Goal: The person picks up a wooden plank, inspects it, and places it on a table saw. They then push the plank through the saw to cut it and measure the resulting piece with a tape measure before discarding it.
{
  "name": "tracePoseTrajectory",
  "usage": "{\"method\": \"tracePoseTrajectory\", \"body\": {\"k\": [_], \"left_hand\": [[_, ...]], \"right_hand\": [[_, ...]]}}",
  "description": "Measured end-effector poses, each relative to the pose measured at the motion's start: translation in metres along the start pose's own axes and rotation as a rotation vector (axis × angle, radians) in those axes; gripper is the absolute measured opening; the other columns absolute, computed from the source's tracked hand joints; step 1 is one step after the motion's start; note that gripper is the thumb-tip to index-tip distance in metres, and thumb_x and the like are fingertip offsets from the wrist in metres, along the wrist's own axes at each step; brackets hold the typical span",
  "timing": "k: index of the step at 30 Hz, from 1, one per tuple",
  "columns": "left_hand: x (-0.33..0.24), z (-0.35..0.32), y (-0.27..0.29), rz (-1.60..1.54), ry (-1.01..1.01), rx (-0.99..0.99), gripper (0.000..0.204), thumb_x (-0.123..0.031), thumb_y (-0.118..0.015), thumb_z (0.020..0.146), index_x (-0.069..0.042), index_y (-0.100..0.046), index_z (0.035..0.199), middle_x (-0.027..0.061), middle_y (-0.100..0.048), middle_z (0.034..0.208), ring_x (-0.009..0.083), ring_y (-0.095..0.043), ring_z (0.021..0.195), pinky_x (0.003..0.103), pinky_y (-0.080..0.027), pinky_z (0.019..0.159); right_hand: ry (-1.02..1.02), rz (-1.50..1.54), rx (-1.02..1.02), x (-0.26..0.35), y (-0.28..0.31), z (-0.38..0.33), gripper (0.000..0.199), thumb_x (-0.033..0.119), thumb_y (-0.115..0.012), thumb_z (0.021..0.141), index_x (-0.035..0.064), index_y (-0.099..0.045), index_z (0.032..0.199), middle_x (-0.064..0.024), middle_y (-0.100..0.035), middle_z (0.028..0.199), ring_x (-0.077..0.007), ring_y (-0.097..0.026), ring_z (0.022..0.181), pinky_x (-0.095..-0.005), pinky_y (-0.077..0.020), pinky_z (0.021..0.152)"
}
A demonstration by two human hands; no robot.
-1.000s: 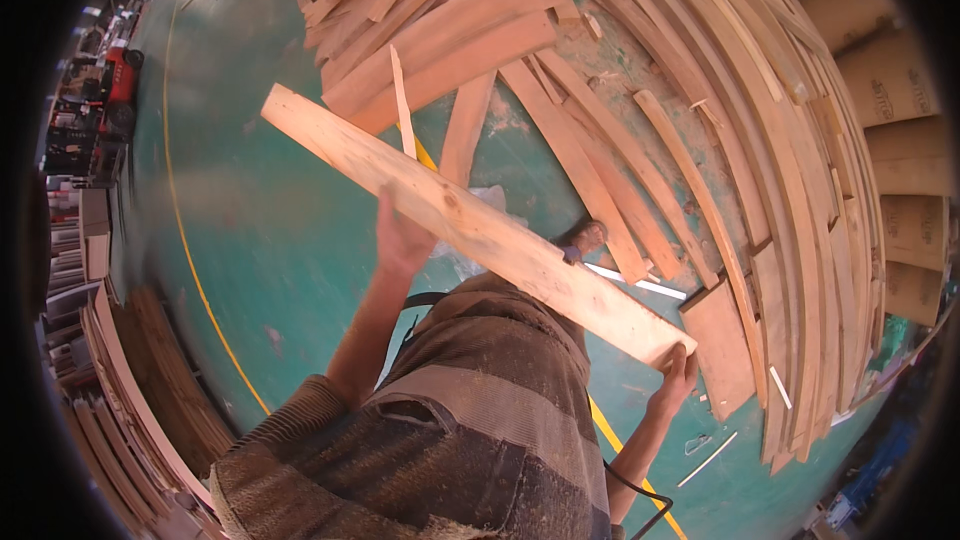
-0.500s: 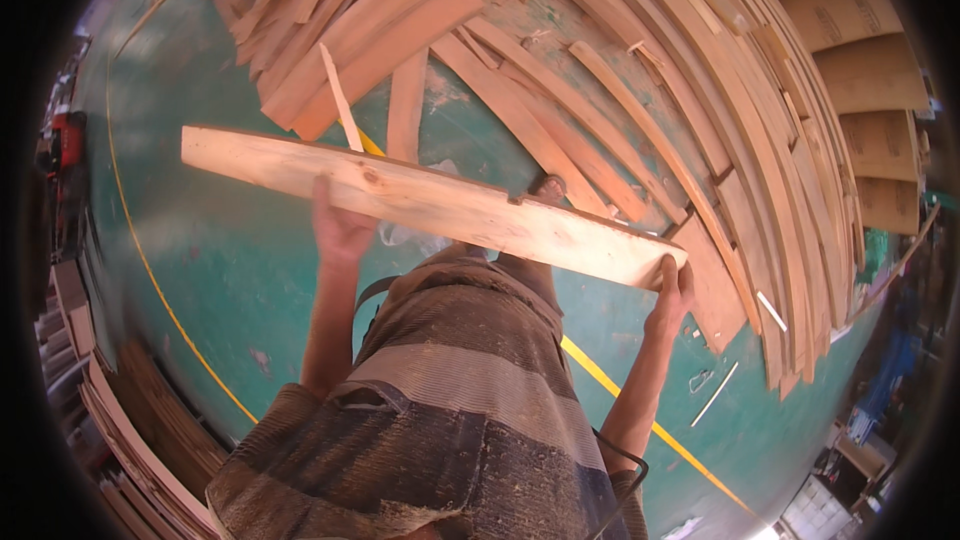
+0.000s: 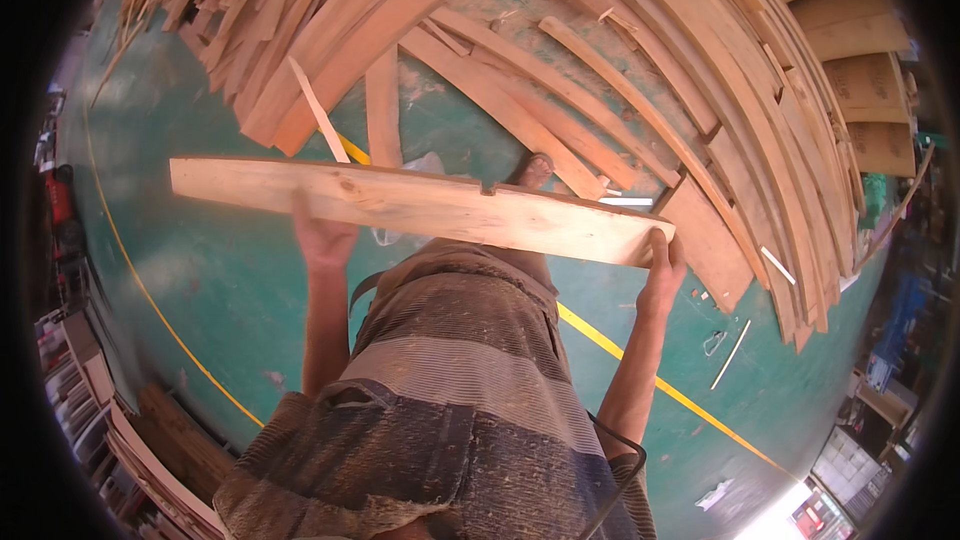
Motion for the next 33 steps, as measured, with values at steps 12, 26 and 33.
{"method": "tracePoseTrajectory", "body": {"k": [12,26,33], "left_hand": [[-0.002,-0.003,-0.015,-0.081,-0.041,-0.004,0.078,-0.064,-0.054,0.093,-0.011,-0.038,0.149,0.0097,-0.048,0.147,0.0286,-0.047,0.134,0.048,-0.036,0.113],[-0.041,0.018,-0.077,-0.470,-0.226,0.341,0.022,-0.020,-0.039,0.104,-0.008,-0.057,0.099,0.0010,-0.055,0.083,0.0135,-0.050,0.074,0.032,-0.039,0.079],[-0.045,0.037,-0.074,-0.426,-0.222,0.455,0.024,-0.017,-0.039,0.104,-0.006,-0.060,0.105,0.0028,-0.061,0.088,0.0148,-0.056,0.080,0.035,-0.042,0.085]], "right_hand": [[-0.019,-0.013,-0.054,-0.007,0.003,0.000,0.038,0.031,-0.060,0.098,-0.0024,-0.066,0.115,-0.0058,-0.064,0.103,-0.0156,-0.055,0.093,-0.0307,-0.0442,0.084],[-0.073,0.315,0.044,-0.005,-0.024,-0.014,0.039,0.026,-0.055,0.104,-0.0064,-0.059,0.124,-0.0130,-0.065,0.116,-0.0217,-0.064,0.106,-0.0369,-0.0546,0.088],[-0.125,0.345,-0.033,-0.009,-0.026,-0.007,0.035,0.022,-0.055,0.103,-0.0058,-0.059,0.124,-0.0140,-0.065,0.119,-0.0236,-0.064,0.109,-0.0389,-0.0552,0.091]]}}
Point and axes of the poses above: each hand's wrist, its own z-axis towards the middle knuckle, its own y-axis out of the back of the hand, x = y × z, the point moved 6 cm from there along z, towards the middle knuckle
